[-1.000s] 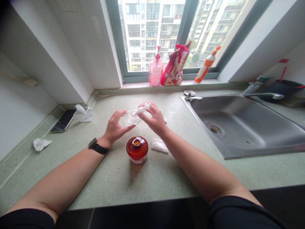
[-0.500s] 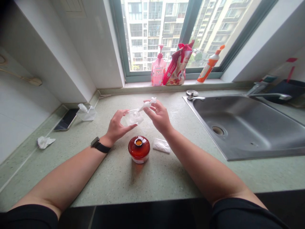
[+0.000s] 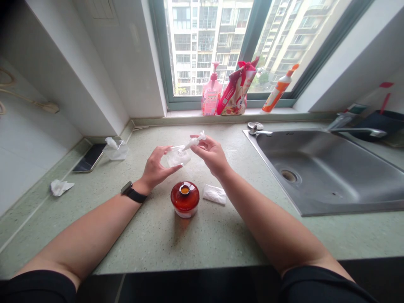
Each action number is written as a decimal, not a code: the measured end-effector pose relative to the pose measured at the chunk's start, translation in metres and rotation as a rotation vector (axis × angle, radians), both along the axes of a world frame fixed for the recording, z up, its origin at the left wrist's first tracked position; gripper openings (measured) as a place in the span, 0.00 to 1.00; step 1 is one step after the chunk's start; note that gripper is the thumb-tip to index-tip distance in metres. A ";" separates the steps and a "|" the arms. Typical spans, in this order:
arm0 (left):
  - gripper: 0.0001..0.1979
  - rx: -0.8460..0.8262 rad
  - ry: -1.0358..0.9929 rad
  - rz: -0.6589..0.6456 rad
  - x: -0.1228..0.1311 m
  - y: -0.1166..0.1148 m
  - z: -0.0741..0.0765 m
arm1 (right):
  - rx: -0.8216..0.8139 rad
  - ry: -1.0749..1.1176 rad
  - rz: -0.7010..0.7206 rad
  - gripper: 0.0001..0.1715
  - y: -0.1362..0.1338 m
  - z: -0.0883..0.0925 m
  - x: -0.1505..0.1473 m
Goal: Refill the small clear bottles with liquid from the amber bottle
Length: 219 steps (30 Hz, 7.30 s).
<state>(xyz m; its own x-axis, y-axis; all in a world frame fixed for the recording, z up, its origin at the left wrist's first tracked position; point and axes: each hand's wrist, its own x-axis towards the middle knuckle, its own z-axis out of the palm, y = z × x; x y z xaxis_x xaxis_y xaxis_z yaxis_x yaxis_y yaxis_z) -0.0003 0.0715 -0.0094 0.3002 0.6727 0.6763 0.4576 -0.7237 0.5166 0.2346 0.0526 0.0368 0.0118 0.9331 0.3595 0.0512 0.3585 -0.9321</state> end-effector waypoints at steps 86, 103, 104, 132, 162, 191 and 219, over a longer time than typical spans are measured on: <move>0.33 0.014 0.061 0.035 -0.003 0.000 0.004 | -0.291 -1.269 -0.135 0.27 -0.023 -0.017 0.175; 0.35 -0.098 -0.022 -0.064 0.002 -0.003 0.006 | 0.078 -0.366 -0.110 0.28 -0.030 -0.032 0.046; 0.35 -0.125 -0.042 -0.086 0.004 -0.004 0.008 | 0.067 -0.344 -0.058 0.34 -0.031 -0.037 0.040; 0.50 -0.701 0.004 -0.698 -0.019 -0.033 0.057 | -0.052 -0.030 -0.015 0.41 -0.025 -0.039 0.042; 0.38 -0.569 -0.344 -0.173 -0.024 -0.016 0.034 | -0.027 -0.162 -0.143 0.45 -0.020 -0.049 0.058; 0.36 -0.178 0.095 0.197 -0.007 -0.047 0.022 | 0.377 -0.484 -0.342 0.47 -0.010 -0.039 0.034; 0.37 -0.152 0.206 0.234 -0.004 -0.054 0.023 | 0.668 -0.771 -0.342 0.48 -0.023 -0.024 0.037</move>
